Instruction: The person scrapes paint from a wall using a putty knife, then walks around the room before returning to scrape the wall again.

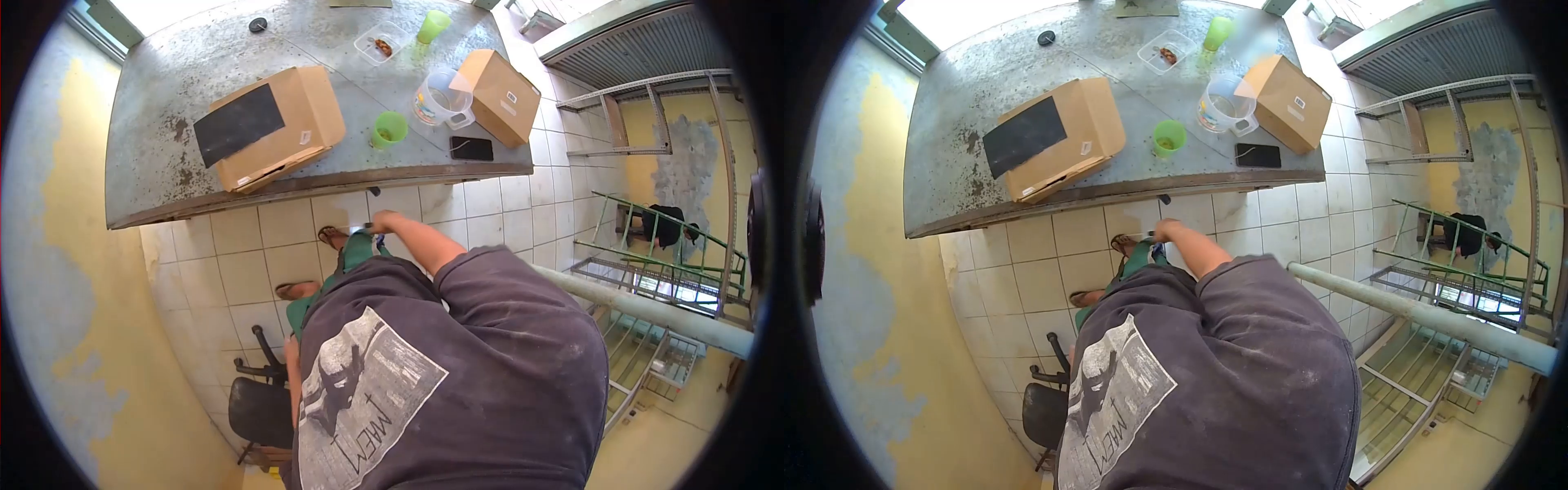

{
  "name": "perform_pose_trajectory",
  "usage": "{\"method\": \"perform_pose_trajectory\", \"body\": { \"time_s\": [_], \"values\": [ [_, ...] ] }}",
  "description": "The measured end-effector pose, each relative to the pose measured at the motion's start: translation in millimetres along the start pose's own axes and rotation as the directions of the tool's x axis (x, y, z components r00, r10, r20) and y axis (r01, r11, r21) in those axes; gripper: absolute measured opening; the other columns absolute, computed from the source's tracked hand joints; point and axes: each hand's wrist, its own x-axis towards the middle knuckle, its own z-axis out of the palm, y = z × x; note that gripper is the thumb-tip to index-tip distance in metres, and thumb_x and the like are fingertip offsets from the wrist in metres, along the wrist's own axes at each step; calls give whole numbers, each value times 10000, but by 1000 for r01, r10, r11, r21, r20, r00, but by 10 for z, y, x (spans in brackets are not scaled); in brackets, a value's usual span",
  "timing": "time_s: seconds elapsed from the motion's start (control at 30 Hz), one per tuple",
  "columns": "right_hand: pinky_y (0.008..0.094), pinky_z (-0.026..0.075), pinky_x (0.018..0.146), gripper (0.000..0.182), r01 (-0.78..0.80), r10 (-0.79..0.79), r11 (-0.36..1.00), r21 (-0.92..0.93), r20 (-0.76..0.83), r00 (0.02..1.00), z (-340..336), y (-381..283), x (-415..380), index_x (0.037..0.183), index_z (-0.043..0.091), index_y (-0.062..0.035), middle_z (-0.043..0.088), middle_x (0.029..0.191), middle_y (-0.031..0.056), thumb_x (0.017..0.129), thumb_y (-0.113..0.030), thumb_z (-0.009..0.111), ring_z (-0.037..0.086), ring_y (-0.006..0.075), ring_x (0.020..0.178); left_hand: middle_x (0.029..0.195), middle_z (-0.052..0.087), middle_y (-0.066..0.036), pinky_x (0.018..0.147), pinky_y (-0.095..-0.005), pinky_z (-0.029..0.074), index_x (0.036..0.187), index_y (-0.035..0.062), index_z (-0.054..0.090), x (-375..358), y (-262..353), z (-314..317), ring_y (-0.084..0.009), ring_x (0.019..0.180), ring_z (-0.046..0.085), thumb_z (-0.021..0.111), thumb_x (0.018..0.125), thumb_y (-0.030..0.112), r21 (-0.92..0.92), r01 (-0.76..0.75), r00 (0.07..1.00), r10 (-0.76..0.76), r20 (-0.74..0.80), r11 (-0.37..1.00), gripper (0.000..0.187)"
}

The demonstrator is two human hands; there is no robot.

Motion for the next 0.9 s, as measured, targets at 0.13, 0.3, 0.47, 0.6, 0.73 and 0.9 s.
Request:
{"method": "perform_pose_trajectory", "body": {
  "time_s": [0.13, 0.3, 0.47, 0.6, 0.73, 0.9],
  "values": [
    [396, 477, 866, 439, -289, 294, 954, 83, -57, 954, 411, 1064, -558, 1056, 656, -26, 636, 1099, 183, 789, -365, 580, 611, 318, 1028, 987, 620, -103, 587, -334, 478, 1289, 85, 468, 93, 21, -69, -201, 756, 610, 444, 888, 201, -78, 110, 991, -115, -61, 991, 418],
    [390, 478, 869, 414, -383, 383, 918, 103, 16, 923, 884, 1338, -826, 1081, 650, -35, 627, 1138, 165, 781, -308, 570, 596, 299, 1070, 1021, 629, -111, 611, -318, 482, 1288, 71, 466, 198, 136, 59, -199, 803, 616, 439, 891, 198, -165, 91, 977, -120, -177, 982, 418],
    [400, 471, 874, 400, -239, 242, 969, -67, 51, 969, 616, 444, -1000, 1089, 652, -51, 612, 1164, 178, 781, -293, 569, 591, 322, 1074, 1048, 633, -126, 677, -303, 494, 1257, 64, 508, -81, 429, 652, -198, 834, 625, 431, 912, 195, -190, -191, 974, 163, -154, 963, 378],
    [433, 503, 811, 349, -57, 47, 969, -239, -46, 998, 551, -94, -709, 1059, 674, -67, 641, 1122, 146, 800, -262, 545, 615, 289, 1048, 1061, 635, -129, 722, -314, 503, 1198, 65, 568, 140, -589, 967, -193, 844, 629, 455, 906, 190, 31, -378, 924, 379, -47, 925, 337],
    [430, 514, 784, 305, -106, 61, 943, -314, -149, 987, 733, -387, -413, 1016, 693, -82, 657, 1090, 130, 801, -237, 542, 622, 282, 1034, 1040, 642, -128, 720, -315, 505, 1190, 63, 574, -288, -1059, 1084, -193, 832, 634, 464, 897, 191, 54, -129, 992, 129, 11, 990, 338],
    [440, 514, 765, 288, 23, -49, 934, -357, -65, 997, 834, -320, -605, 1006, 701, -106, 663, 1092, 107, 787, -226, 557, 632, 301, 1003, 1013, 651, -128, 717, -317, 508, 1180, 59, 580, -680, -1639, 1084, -193, 818, 640, 475, 885, 192, -19, 68, 997, -68, -24, 998, 341]
  ]
}}
